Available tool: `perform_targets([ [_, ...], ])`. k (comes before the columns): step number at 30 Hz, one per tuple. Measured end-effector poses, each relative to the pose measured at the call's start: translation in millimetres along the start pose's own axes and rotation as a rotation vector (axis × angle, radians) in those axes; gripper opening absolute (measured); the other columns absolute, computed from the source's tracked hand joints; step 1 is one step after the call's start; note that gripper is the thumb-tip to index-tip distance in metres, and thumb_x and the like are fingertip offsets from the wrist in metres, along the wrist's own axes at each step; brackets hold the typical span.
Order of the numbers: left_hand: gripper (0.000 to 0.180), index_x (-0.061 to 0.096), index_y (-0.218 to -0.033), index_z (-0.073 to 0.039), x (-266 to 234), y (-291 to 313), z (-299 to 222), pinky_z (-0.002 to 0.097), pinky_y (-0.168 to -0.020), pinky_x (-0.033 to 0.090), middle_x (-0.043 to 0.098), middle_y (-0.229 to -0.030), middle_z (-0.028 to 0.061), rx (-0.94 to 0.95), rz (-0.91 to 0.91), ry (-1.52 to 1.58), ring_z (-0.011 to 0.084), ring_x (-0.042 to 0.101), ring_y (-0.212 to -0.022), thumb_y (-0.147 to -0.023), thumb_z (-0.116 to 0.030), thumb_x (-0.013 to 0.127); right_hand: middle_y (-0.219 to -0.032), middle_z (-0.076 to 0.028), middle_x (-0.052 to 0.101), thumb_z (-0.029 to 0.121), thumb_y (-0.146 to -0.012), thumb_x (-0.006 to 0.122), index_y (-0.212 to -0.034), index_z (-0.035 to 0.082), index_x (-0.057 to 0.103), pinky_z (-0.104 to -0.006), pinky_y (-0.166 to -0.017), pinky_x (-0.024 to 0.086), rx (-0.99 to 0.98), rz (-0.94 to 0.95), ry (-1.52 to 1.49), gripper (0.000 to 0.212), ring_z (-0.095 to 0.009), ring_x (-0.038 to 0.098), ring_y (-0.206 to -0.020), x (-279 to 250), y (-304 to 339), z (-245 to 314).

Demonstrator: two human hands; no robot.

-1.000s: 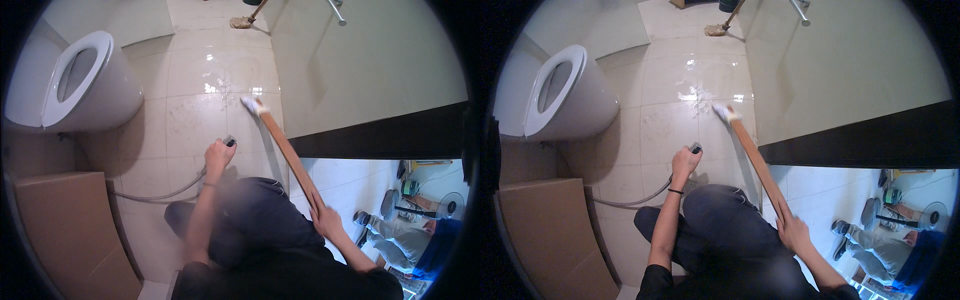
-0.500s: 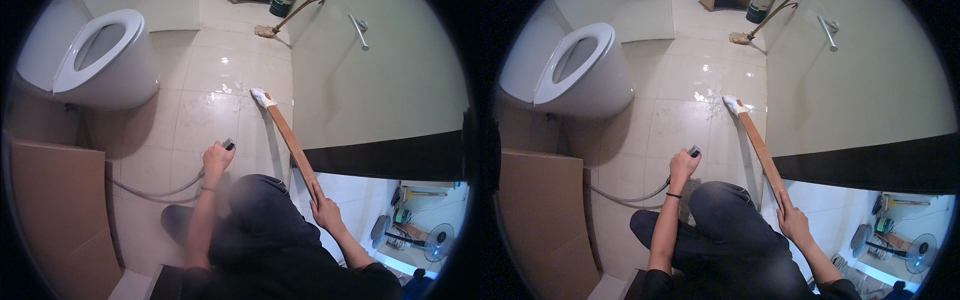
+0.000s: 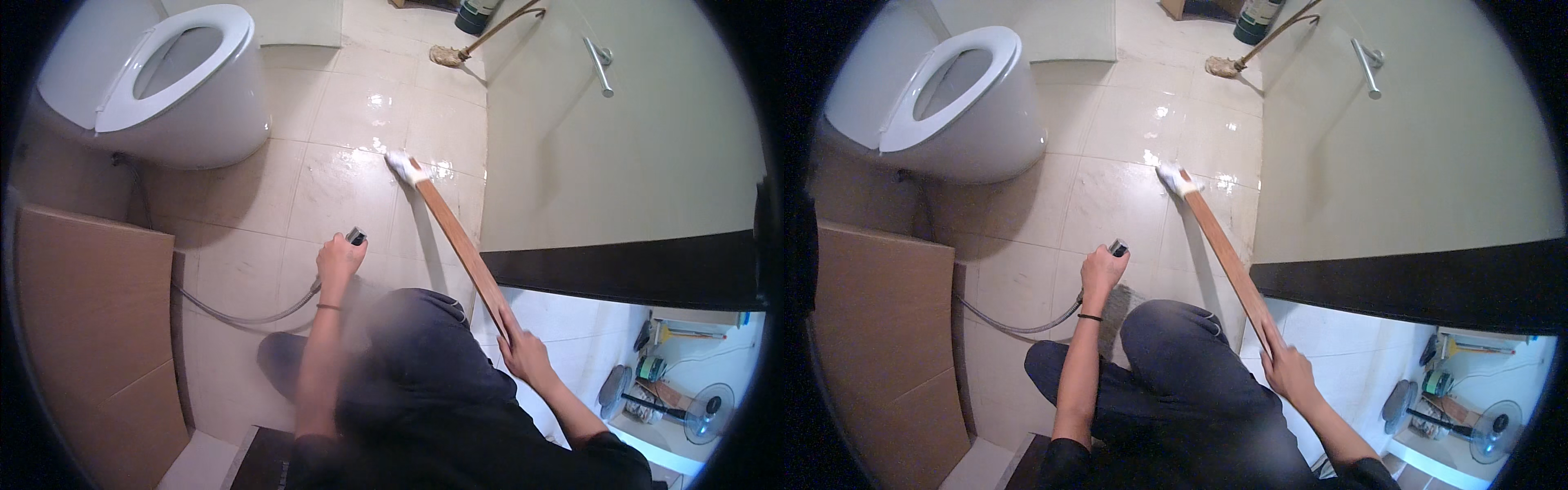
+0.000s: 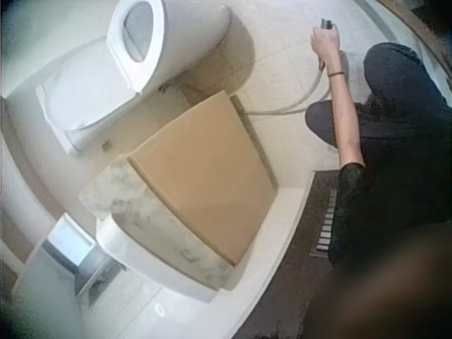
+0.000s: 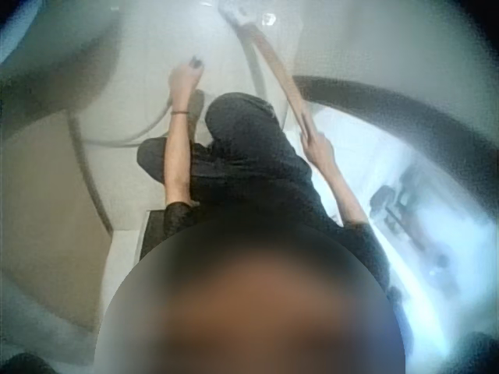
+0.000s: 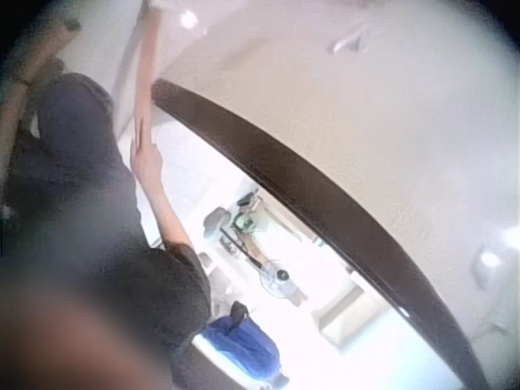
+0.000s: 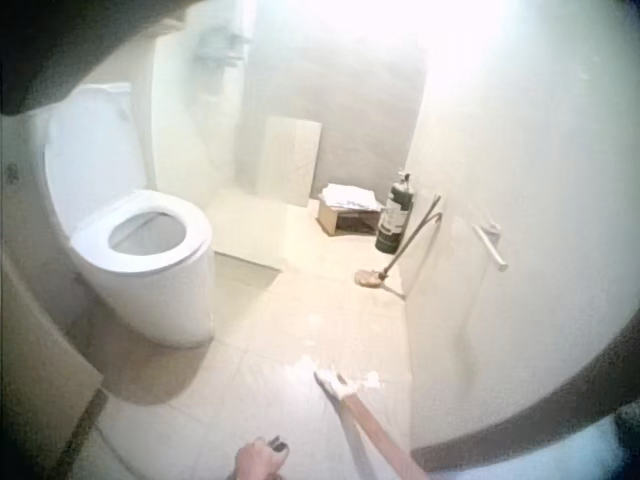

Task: The person scrubs the inside of a white toilet bowl with a long-handled brush, then flushes the toilet. They continue by scrubbing the tiled floor around the toilet and rinsing the area with a handheld bidet sprayer.

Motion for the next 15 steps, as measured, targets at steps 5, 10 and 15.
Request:
perform_targets([
  [5, 0.055, 0.069, -0.096, 0.003, 3.8, -2.5, -5.5, 0.0521, -0.084, 0.056, 0.070, -0.092, 0.0303, 0.063, -0.013, 0.022, 0.0456, 0.070, -0.093, -0.081, -0.050, 0.068, -0.082, -0.029, 0.069, 0.033, -0.095, 0.059, -0.158, 0.035, 0.021, -0.0594, -0.068, 0.056, -0.059, -0.185, 0.083, 0.074, -0.049, 0.068, -0.075, -43.6, -103.4, 27.2],
  [10, 0.056, 0.069, -0.097, 0.003, 4.4, 0.4, 0.2, 0.0515, -0.085, 0.056, 0.070, -0.095, 0.0307, 0.022, -0.018, -0.021, 0.0454, 0.070, -0.094, -0.081, -0.050, 0.068, -0.095, -0.036, 0.066, 0.035, -0.099, 0.054, -0.160, 0.031, 0.015, -0.0614, -0.077, 0.054, -0.111, -0.267, -0.087, 0.072, -0.055, 0.065, -0.084, -50.2, -243.9, 98.5],
  [15, 0.055, 0.069, -0.099, 0.002, -4.6, 3.8, 16.9, 0.0507, -0.086, 0.056, 0.071, -0.095, 0.0290, -0.067, -0.029, -0.014, 0.0441, 0.070, -0.095, -0.081, -0.049, 0.070, -0.083, -0.033, 0.066, 0.031, -0.097, 0.058, -0.160, 0.027, 0.017, -0.0625, -0.069, 0.054, -0.077, -0.067, -0.017, 0.076, -0.052, 0.066, -0.075, 0.8, -107.7, 48.8],
])
Point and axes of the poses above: each hand's wrist, its own y-axis away from the middle knuckle, its own x-axis out of the palm, z = x × y, the point moved 8 cm from there along -y, towards the middle knuckle
